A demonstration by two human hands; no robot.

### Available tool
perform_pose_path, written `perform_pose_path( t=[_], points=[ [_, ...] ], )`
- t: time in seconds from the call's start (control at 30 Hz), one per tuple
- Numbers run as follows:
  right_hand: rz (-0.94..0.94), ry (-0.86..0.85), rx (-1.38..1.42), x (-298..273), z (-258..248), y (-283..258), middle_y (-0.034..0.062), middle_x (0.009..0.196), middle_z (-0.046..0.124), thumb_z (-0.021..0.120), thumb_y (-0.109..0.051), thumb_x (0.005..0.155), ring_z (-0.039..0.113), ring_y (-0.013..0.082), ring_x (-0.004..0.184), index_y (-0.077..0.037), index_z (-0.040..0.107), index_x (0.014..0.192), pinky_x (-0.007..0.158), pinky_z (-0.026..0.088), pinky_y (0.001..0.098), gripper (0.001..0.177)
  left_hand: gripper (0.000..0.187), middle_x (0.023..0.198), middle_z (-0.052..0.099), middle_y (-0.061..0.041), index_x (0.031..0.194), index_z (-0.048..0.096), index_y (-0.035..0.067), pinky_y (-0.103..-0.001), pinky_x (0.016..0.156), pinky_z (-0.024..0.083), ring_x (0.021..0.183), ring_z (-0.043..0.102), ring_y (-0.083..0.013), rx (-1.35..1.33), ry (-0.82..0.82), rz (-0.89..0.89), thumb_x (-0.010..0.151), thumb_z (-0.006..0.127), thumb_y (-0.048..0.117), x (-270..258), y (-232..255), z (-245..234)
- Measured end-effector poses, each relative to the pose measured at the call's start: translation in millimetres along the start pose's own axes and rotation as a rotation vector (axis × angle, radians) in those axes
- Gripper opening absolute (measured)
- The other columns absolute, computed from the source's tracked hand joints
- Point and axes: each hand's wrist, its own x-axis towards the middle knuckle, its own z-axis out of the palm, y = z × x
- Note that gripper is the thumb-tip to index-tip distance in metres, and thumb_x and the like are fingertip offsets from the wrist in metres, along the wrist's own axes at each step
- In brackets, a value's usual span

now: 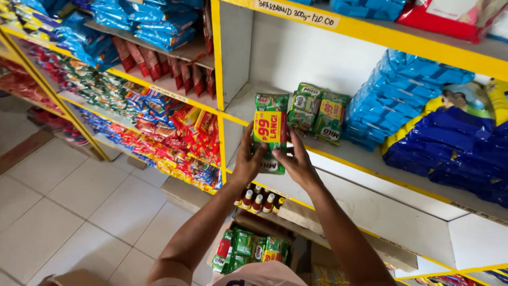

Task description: The recorder is taking packs of Milo powder from a box and arranging them on a grocery store shelf.

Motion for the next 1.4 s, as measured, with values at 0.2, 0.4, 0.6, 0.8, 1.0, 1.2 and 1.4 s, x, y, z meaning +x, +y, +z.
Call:
perform_pose_path(
  t=[0.2, 0.4, 0.6, 0.8, 1.0, 1.2, 1.4],
  points=[
    [0.038, 0.028, -0.460, 65, -5, -23, 0.0217, 0.147, 0.044, 0.077, -0.031, 0.082, 0.052, 0.0342, 0.133, -0.019, 0.019, 0.164, 0.099, 0.056, 0.0430, 0.101, 0.066, 0.141, 0.055, -0.018, 0.163, 0.026, 0.004, -0.035, 0.107, 0.048, 0.126, 0.054, -0.0216, -0.021, 0.004, -0.002, 0.105, 0.059, 0.011, 97, -49, -6],
    [-0.386, 0.088, -0.704, 118, -14, 23, 0.0314, 0.158, 0.029, 0.086, -0.016, 0.075, 0.034, 0.0490, 0.145, -0.011, 0.032, 0.159, 0.115, 0.039, 0.0512, 0.101, 0.065, 0.133, 0.064, -0.018, 0.161, 0.030, 0.006, -0.035, 0.100, 0.053, 0.119, 0.062, -0.0237, -0.006, 0.022, -0.021, 0.104, 0.060, 0.011, 182, -118, -3],
    [-0.084, 0.099, -1.123, 127, -9, 28, 0.0210, 0.158, 0.039, 0.077, -0.029, 0.084, 0.040, 0.0385, 0.143, -0.010, 0.044, 0.149, 0.116, 0.032, 0.0577, 0.076, 0.063, 0.124, 0.068, -0.026, 0.157, 0.034, 0.019, -0.048, 0.094, 0.054, 0.113, 0.067, -0.0411, 0.459, -0.019, -0.167, 0.099, 0.059, 0.026, 204, -135, 9],
    [-0.116, 0.170, -1.205, 123, -1, 42, 0.0196, 0.156, 0.038, 0.071, -0.031, 0.088, 0.037, 0.0364, 0.145, -0.004, 0.043, 0.148, 0.113, 0.023, 0.0701, 0.071, 0.053, 0.117, 0.070, -0.027, 0.148, 0.045, 0.016, -0.053, 0.092, 0.054, 0.107, 0.068, -0.0464, 0.557, -0.008, -0.097, 0.099, 0.059, 0.029, 208, -142, 16],
    [-0.102, 0.199, -1.325, 126, 5, 44, 0.0192, 0.157, 0.038, 0.066, -0.031, 0.091, 0.035, 0.0357, 0.145, -0.005, 0.042, 0.148, 0.111, 0.016, 0.0722, 0.067, 0.054, 0.115, 0.070, -0.027, 0.147, 0.048, 0.013, -0.054, 0.090, 0.054, 0.104, 0.068, -0.0478, 0.620, -0.013, -0.039, 0.097, 0.060, 0.029, 211, -142, 17],
    [-0.049, 0.200, -1.312, 125, 11, 35, 0.0158, 0.154, 0.042, 0.065, -0.031, 0.091, 0.036, 0.0345, 0.145, -0.008, 0.044, 0.147, 0.113, 0.015, 0.0717, 0.064, 0.054, 0.119, 0.069, -0.024, 0.139, 0.054, 0.011, -0.057, 0.090, 0.050, 0.107, 0.066, -0.0461, 0.921, -0.129, 0.010, 0.092, 0.066, 0.034, 202, -86, 0],
    [-0.085, 0.248, -1.306, 122, 14, 42, 0.0150, 0.153, 0.044, 0.068, -0.031, 0.091, 0.040, 0.0326, 0.145, -0.010, 0.046, 0.147, 0.116, 0.017, 0.0690, 0.064, 0.049, 0.128, 0.065, -0.027, 0.140, 0.054, 0.000, -0.050, 0.095, 0.054, 0.112, 0.065, -0.0464, 0.629, -0.168, 0.192, 0.097, 0.062, 0.021, 194, -127, -6]
  ],
)
